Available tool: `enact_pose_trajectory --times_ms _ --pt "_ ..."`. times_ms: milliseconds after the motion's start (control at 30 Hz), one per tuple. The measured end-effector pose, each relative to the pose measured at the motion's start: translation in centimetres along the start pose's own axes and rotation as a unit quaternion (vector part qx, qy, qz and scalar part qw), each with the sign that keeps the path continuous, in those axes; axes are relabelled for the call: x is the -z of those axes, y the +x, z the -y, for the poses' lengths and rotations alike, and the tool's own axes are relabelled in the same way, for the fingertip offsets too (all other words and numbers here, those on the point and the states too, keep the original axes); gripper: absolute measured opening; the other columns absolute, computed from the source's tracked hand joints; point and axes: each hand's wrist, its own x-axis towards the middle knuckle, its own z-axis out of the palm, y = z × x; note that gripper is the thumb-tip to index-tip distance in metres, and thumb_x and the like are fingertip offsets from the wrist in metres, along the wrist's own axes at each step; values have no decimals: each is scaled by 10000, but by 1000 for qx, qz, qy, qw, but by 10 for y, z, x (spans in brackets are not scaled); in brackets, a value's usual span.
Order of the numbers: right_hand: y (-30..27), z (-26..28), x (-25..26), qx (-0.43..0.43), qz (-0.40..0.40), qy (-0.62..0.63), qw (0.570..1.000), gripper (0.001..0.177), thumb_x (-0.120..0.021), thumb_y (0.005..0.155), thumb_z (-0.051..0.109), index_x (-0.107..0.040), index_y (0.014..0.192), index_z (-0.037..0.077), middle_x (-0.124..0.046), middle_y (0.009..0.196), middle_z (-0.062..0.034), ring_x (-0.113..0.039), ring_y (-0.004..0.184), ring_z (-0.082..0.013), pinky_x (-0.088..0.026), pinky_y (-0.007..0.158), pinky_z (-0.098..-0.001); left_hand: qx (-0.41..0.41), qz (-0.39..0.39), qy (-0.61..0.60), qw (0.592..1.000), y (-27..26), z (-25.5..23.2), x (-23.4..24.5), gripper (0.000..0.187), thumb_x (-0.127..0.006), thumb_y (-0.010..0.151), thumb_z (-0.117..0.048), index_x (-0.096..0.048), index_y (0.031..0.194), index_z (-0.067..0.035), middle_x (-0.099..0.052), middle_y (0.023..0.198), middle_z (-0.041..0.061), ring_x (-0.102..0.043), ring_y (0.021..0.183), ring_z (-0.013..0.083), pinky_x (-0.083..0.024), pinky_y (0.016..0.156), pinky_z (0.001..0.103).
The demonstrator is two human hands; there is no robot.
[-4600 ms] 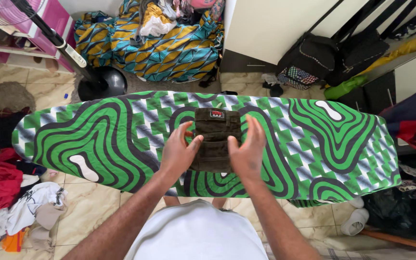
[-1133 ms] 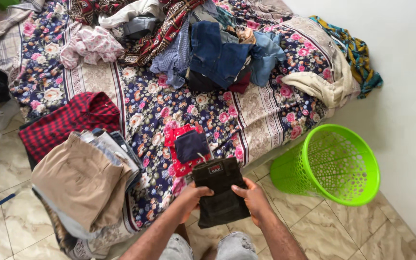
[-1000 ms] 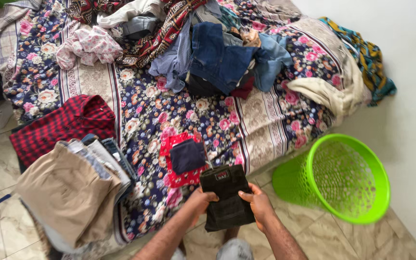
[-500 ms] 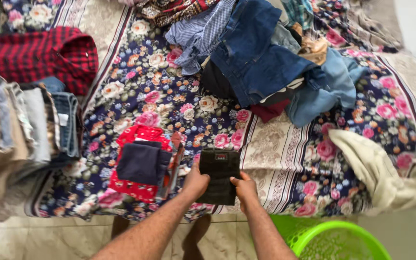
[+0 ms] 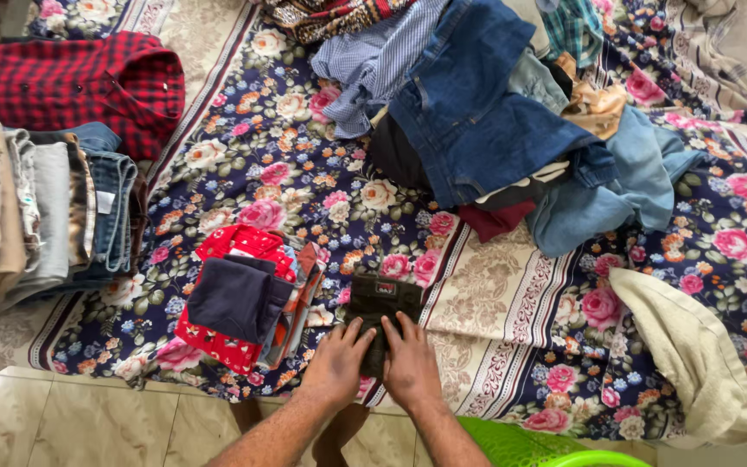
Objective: The person folds several items of clothing one by one on an ironing board. They handle a light blue shirt, a red patterned shirt, dark shorts, and green shorts, folding each neatly and placing them on a bed.
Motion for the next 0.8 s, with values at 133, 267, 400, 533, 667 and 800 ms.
enact_pose_trajectory --times_ms 133,267,400,533,667,800 --pt "9 11 -5 -75 33 8 997 599 -694 758 64 -589 1347 105 -473 1457 -174 -470 1257 -381 -450 1006 -485 10 -26 -78 997 0 -13 40 505 -680 727 -50 -659 1231 -27 -602 1257 231 -578 1172 418 -466 943 488" --pt "31 60 -19 -186 17 265 946 389 -752 835 235 -700 1187 77 -723 1127 -124 -677 1018 -265 -553 901 -391 108 -182 -189 959 -21 -11 106 182 -678 920 -127 -737 1089 -94 -726 1041 107 -699 1013 295 -549 883 408" --pt "43 142 -37 -285 74 408 864 534 -839 775 396 -684 1197 107 -739 893 -4 -667 756 -141 -542 703 -325 228 -378 -17 897 -57 55 161 359 -708 836 -121 -697 1188 -51 -681 1032 175 -661 959 342 -521 842 434" --pt "53 201 -49 -324 -16 344 881 699 -961 664 357 -598 1180 56 -668 843 -10 -655 748 -143 -567 682 -316 369 -226 -73 899 -63 142 158 675 -852 788 -281 -562 1342 -26 -732 1037 159 -655 962 363 -495 845 445" --pt "48 219 -63 -333 -93 355 869 615 -917 684 292 -633 1173 50 -659 788 -16 -641 696 -160 -543 646 -320 384 -168 -308 854 -79 186 121 616 -814 794 -324 -618 1313 -54 -757 1000 107 -703 881 215 -541 793 350" --pt "48 222 -63 -345 -90 592 723 559 -893 694 160 -677 1195 35 -580 820 10 -536 707 -169 -455 641 -364 389 -115 -534 742 -83 187 129 476 -781 826 -283 -687 1220 -33 -751 996 61 -679 839 147 -539 737 352"
